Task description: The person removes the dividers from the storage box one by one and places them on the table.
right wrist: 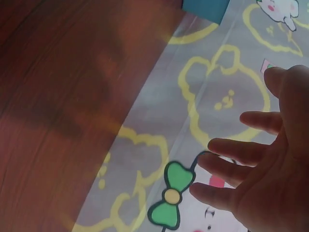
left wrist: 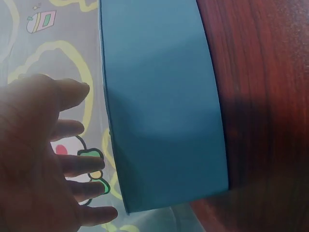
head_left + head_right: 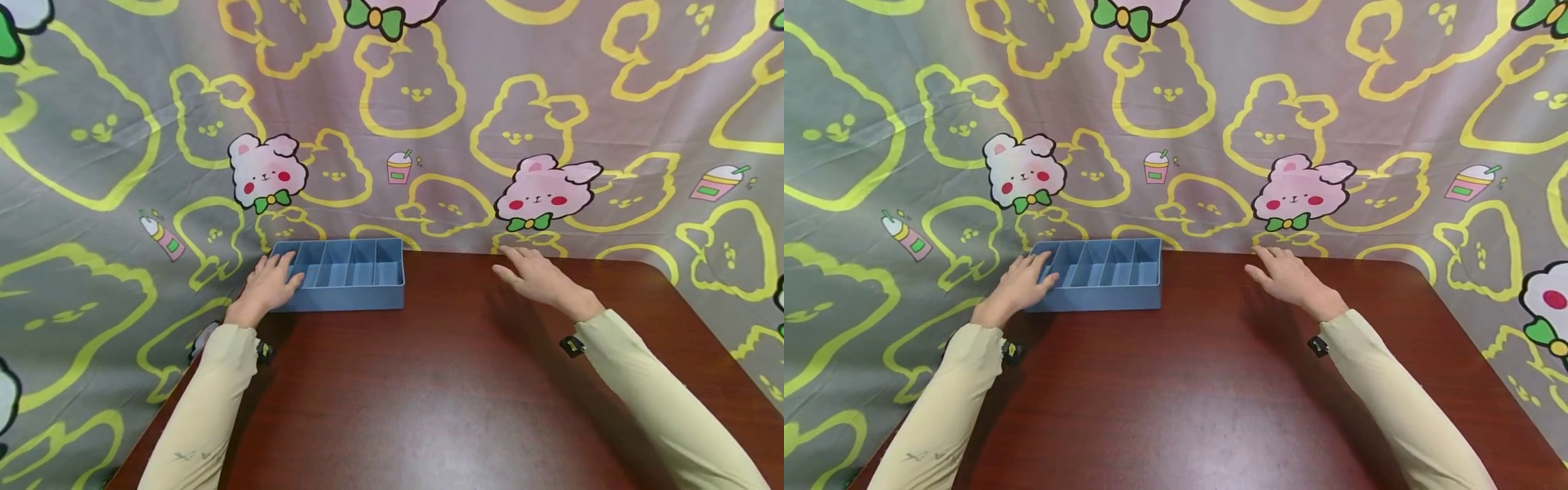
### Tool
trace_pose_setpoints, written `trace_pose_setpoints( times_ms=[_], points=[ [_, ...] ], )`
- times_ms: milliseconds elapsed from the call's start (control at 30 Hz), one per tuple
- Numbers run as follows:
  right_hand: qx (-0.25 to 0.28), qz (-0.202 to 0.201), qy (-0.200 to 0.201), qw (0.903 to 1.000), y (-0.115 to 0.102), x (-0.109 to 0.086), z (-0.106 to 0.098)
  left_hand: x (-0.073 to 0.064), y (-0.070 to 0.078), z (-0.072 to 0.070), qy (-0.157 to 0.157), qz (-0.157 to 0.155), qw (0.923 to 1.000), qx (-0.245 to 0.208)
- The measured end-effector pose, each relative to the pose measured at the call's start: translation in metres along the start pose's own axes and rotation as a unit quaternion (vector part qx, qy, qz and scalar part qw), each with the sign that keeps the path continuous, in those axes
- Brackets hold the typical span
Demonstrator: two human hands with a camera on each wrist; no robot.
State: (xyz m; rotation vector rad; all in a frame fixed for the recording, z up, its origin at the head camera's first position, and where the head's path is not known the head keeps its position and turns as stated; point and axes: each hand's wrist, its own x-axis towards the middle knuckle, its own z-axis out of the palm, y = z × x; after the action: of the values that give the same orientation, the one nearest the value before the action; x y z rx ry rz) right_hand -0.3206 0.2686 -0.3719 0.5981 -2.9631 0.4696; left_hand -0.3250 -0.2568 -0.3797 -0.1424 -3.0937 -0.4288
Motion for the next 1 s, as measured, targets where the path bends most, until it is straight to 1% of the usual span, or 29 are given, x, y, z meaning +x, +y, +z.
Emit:
trace_pose_setpoints(
  times_ms=[100, 200, 333, 433, 633, 767, 867, 933, 1000],
  points=[
    [0.01, -0.009, 0.005, 0.9999, -0.007, 0.003, 0.005, -0.001, -0.004, 0.0, 0.004, -0.009, 0.9999, -0.014],
    [0.022, -0.017, 0.003, 0.9996, -0.013, 0.005, 0.011, -0.003, -0.007, 0.0, 0.005, -0.013, 0.9995, -0.027],
    [0.03, -0.023, -0.007, 0.9993, -0.021, 0.008, 0.021, -0.004, -0.009, 0.002, 0.001, -0.016, 0.9992, -0.037],
    [0.036, -0.028, -0.006, 0.9989, -0.027, 0.012, 0.026, -0.003, -0.01, 0.004, 0.008, -0.017, 0.9989, -0.043],
    [0.044, -0.039, -0.005, 0.9983, -0.041, 0.015, 0.032, -0.002, -0.012, 0.006, 0.029, -0.029, 0.9975, -0.058],
    [0.051, -0.043, 0.003, 0.9977, -0.047, 0.017, 0.035, -0.002, -0.013, 0.006, 0.06, -0.034, 0.9948, -0.075],
    [0.056, -0.049, 0.002, 0.9972, -0.053, 0.018, 0.039, -0.001, -0.013, 0.007, 0.087, -0.038, 0.9924, -0.078],
    [0.06, -0.053, -0.001, 0.9968, -0.057, 0.02, 0.042, -0.001, -0.013, 0.008, 0.09, -0.046, 0.9916, -0.082],
    [0.062, -0.057, -0.004, 0.9965, -0.06, 0.021, 0.047, -0.001, -0.013, 0.01, 0.085, -0.057, 0.9907, -0.09]
  ],
)
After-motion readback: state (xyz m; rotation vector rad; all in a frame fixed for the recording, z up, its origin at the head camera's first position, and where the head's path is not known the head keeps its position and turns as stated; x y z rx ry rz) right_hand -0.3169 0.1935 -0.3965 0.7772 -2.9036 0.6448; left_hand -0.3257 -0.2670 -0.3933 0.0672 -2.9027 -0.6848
